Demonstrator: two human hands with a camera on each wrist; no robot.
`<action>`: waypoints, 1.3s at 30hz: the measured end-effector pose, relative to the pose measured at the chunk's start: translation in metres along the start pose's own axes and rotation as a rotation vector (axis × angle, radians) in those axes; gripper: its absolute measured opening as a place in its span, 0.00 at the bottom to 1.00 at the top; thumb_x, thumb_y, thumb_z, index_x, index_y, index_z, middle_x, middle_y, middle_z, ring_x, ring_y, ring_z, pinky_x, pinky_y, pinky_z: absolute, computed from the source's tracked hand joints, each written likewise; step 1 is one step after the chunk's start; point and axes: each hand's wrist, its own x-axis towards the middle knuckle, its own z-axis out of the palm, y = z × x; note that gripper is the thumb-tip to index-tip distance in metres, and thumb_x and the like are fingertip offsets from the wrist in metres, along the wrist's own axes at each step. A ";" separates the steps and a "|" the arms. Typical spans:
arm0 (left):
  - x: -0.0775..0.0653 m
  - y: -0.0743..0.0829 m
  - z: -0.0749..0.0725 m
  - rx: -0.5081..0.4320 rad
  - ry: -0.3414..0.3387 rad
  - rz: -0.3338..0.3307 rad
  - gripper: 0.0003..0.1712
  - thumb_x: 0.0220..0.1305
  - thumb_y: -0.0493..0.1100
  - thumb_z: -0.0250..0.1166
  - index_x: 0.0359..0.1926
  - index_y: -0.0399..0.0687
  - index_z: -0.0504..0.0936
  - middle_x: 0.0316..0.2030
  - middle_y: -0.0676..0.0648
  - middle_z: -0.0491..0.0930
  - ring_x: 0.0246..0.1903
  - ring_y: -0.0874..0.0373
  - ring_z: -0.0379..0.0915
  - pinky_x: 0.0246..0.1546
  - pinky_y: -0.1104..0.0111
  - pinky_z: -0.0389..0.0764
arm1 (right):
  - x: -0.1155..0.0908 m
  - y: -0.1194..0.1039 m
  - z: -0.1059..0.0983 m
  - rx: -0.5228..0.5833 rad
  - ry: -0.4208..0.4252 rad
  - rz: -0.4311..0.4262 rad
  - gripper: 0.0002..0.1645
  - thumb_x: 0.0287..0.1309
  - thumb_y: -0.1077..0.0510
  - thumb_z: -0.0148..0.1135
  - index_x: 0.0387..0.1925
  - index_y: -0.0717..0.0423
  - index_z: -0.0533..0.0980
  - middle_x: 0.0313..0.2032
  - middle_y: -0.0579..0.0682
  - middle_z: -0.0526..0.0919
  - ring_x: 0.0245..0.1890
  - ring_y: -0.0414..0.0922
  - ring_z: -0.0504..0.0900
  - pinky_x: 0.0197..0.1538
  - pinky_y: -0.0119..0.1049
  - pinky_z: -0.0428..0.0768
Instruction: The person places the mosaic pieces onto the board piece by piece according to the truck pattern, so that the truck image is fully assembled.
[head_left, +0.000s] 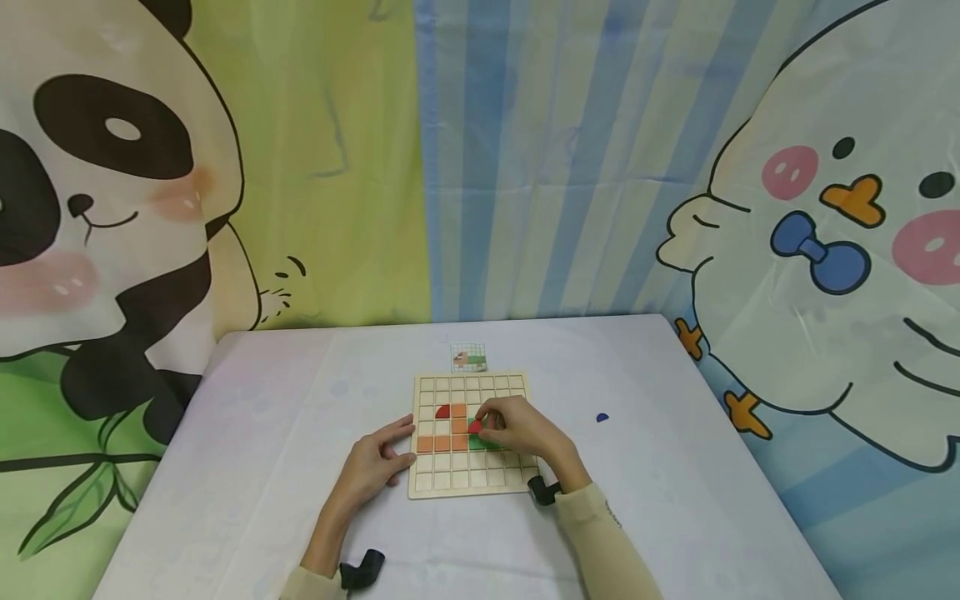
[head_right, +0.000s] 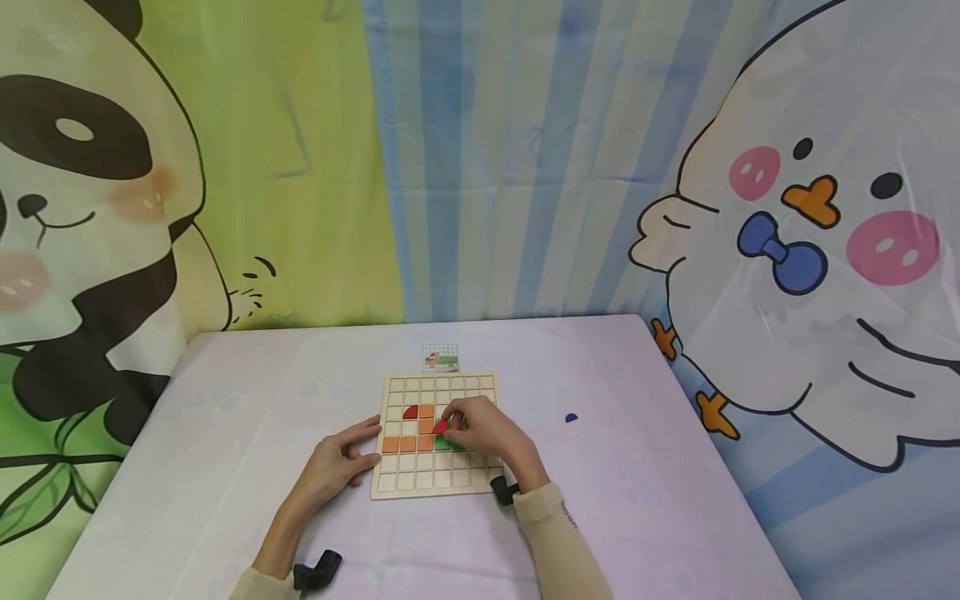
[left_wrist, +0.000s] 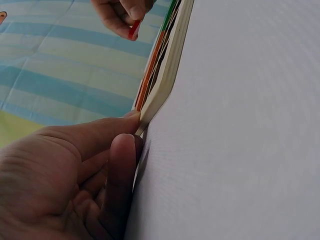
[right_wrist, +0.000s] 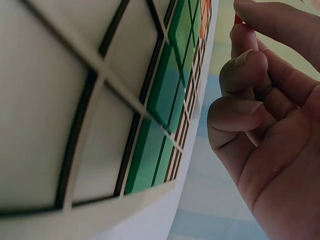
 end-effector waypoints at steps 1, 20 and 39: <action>0.000 0.000 0.000 0.001 0.000 0.000 0.35 0.61 0.35 0.77 0.70 0.52 0.81 0.73 0.55 0.77 0.20 0.60 0.72 0.19 0.70 0.77 | 0.001 -0.001 0.001 -0.004 -0.004 -0.002 0.13 0.68 0.55 0.71 0.51 0.54 0.85 0.30 0.40 0.83 0.26 0.34 0.77 0.36 0.30 0.79; 0.000 0.000 -0.001 0.009 -0.018 -0.004 0.35 0.63 0.36 0.76 0.70 0.52 0.81 0.72 0.56 0.78 0.18 0.59 0.73 0.18 0.70 0.75 | 0.029 -0.022 0.024 -0.031 0.005 -0.015 0.15 0.67 0.58 0.72 0.52 0.58 0.85 0.29 0.42 0.84 0.24 0.34 0.74 0.32 0.27 0.75; 0.000 0.002 -0.004 -0.011 -0.035 0.011 0.35 0.62 0.35 0.77 0.70 0.52 0.81 0.54 0.49 0.89 0.16 0.60 0.72 0.18 0.70 0.73 | 0.052 -0.044 0.039 -0.072 -0.006 0.014 0.15 0.66 0.57 0.72 0.52 0.56 0.86 0.26 0.41 0.80 0.25 0.33 0.73 0.34 0.26 0.74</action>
